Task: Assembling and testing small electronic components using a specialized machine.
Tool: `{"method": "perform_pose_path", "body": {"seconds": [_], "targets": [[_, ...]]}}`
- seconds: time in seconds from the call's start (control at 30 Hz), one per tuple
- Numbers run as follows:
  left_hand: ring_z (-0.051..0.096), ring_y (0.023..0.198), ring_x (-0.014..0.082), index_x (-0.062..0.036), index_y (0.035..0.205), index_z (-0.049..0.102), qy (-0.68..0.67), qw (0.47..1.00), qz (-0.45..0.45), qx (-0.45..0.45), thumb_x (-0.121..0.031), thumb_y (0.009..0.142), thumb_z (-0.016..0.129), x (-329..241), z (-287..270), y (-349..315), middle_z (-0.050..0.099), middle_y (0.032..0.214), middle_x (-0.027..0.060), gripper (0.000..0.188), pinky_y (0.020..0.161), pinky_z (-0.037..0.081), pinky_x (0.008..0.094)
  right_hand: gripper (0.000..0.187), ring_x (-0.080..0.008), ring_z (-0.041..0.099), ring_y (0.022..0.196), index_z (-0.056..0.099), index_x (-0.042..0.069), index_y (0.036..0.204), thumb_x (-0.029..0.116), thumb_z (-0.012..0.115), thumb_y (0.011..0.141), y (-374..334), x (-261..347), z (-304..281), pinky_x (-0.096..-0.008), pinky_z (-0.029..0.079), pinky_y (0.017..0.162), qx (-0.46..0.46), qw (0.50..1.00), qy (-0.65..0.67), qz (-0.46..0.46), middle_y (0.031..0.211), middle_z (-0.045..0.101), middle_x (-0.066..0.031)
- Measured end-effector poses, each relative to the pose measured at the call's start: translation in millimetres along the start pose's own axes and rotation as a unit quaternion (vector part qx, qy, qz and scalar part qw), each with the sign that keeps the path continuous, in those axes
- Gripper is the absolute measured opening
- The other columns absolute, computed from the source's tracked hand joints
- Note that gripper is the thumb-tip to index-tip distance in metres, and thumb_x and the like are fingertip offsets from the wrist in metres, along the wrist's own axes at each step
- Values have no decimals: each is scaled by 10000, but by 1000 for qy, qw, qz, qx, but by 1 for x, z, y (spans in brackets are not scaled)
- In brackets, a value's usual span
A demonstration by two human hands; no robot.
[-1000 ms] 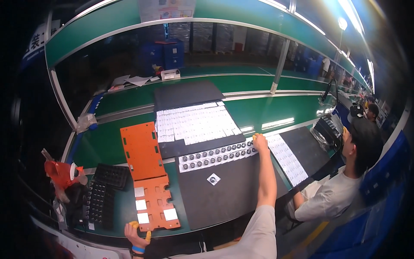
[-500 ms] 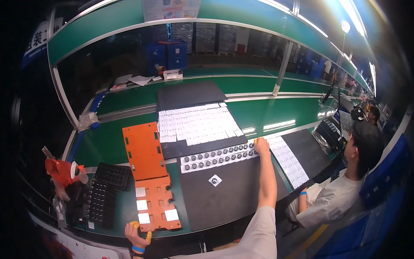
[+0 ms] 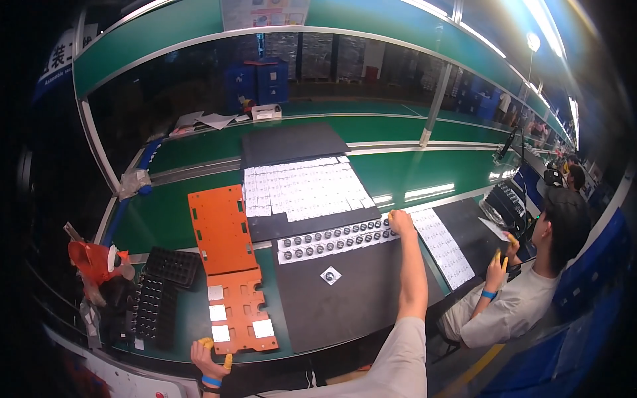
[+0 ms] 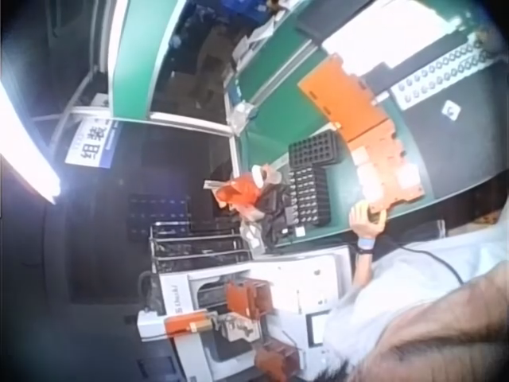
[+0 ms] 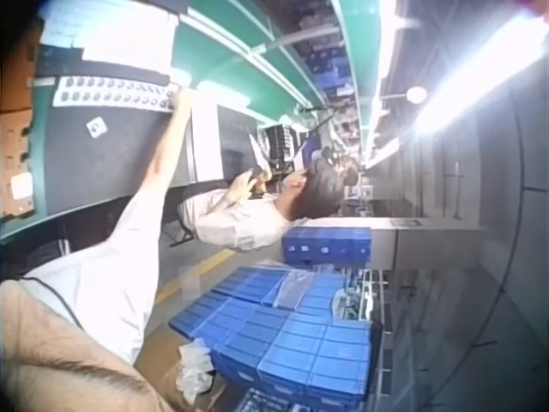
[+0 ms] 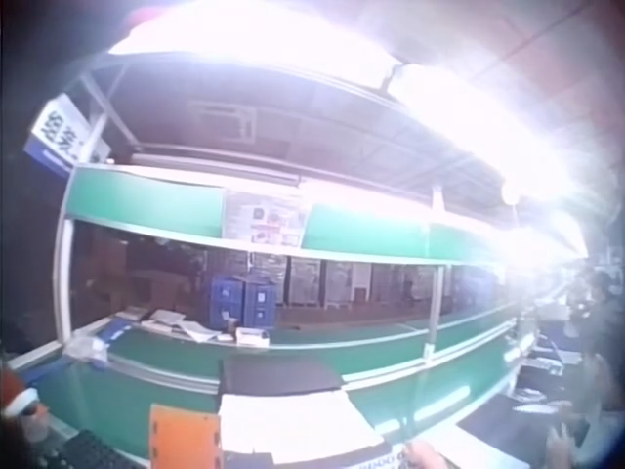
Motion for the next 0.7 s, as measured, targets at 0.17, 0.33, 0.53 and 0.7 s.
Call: {"method": "perform_pose_path", "body": {"seconds": [0.17, 0.33, 0.53, 0.7], "targets": [[565, 834, 367, -3, 905, 632, 4, 1000, -7, 2, -532, 765, 713, 1, 1, -1, 581, 909, 160, 553, 720, 443, 456, 304, -435, 697, 940, 727, 31, 916, 280, 561, 967, 1, 1, 2, -545, 551, 858, 0, 1000, -12, -26, 949, 724, -250], [568, 840, 364, -8, 902, 632, 6, 1000, -5, 2, -522, 762, 714, 1, -1, -1, 583, 912, 160, 539, 723, 445, 454, 307, -431, 699, 942, 723, 27, 926, 284, 560, 966, 3, 4, 3, -540, 555, 856, -1, 1000, -20, -21, 949, 726, -248], [569, 828, 358, 16, 907, 637, -1, 1000, 9, 8, -532, 747, 741, 2, 3, -1, 597, 909, 163, 580, 726, 447, 451, 271, -431, 699, 933, 734, 30, 955, 262, 595, 956, -6, -2, -6, -538, 554, 848, -36, 999, 4, 5, 953, 726, -242], [567, 835, 369, 8, 899, 622, 6, 1000, -7, 10, -518, 766, 711, 0, 1, 1, 575, 899, 169, 550, 727, 446, 459, 236, -384, 643, 1066, 678, 50, 1139, 102, 632, 914, -38, 3, -44, -488, 486, 938, -222, 965, 126, 66, 1102, 705, -189]]}}
Point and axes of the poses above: each hand's wrist, its own y-axis towards the middle knuckle, its own z-axis out of the palm, x = y × z, the point moved 5 cm from there along y, towards the middle knuckle
